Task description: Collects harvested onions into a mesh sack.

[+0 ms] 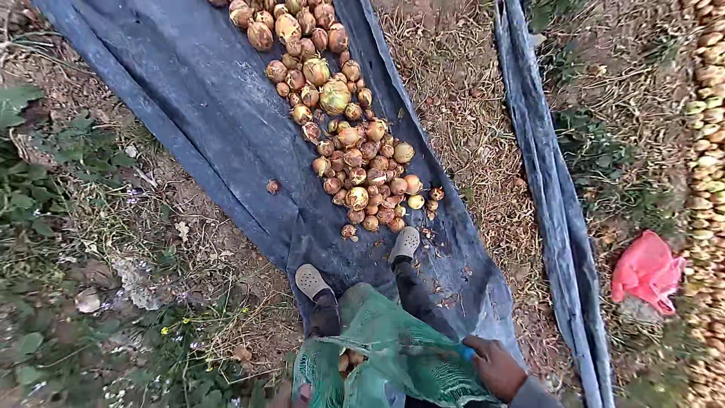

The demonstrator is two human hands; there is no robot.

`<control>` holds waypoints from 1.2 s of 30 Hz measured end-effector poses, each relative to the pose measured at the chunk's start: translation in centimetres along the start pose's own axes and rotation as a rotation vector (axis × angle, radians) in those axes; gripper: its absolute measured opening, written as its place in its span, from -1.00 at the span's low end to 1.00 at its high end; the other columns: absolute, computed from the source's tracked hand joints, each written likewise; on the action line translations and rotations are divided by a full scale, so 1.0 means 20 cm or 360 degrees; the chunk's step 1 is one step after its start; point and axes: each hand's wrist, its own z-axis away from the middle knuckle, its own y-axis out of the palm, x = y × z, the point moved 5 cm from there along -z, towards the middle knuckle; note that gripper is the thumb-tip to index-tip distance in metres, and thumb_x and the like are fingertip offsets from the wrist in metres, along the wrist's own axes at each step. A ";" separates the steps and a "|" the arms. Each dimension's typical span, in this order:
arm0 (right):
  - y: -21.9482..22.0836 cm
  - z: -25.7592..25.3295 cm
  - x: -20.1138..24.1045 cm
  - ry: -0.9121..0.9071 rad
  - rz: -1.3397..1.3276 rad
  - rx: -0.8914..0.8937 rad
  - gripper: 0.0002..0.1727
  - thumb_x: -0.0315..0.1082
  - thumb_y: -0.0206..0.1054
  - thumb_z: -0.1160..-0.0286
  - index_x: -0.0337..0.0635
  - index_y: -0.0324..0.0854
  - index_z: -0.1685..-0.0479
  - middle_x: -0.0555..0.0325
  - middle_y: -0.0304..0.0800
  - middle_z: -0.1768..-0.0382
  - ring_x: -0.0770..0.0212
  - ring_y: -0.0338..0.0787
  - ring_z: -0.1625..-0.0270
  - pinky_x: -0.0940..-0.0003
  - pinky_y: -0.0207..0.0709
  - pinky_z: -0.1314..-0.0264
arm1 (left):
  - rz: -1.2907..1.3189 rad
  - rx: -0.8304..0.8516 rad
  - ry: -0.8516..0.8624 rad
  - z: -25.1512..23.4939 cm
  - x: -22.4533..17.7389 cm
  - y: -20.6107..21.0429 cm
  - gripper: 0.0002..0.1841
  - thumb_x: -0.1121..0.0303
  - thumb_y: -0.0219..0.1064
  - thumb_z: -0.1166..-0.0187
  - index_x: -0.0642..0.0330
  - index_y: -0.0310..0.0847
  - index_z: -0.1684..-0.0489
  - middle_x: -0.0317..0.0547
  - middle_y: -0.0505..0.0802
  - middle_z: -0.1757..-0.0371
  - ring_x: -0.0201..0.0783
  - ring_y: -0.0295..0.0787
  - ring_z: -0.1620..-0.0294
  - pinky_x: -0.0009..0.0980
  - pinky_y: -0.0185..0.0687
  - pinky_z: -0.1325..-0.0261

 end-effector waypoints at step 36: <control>-0.66 -2.00 -0.50 -0.0276 0.0195 0.0282 -0.58 -0.43 0.32 -0.62 0.03 0.70 -0.44 -0.23 0.85 -0.16 -0.34 0.77 -0.29 -0.41 0.50 -0.36 | -0.1553 -0.0373 -0.0482 -2.00 -0.93 0.34 -0.76 0.45 0.26 -0.67 0.28 0.77 -0.15 0.46 0.75 -0.31 0.43 0.61 -0.45 0.47 0.38 -0.43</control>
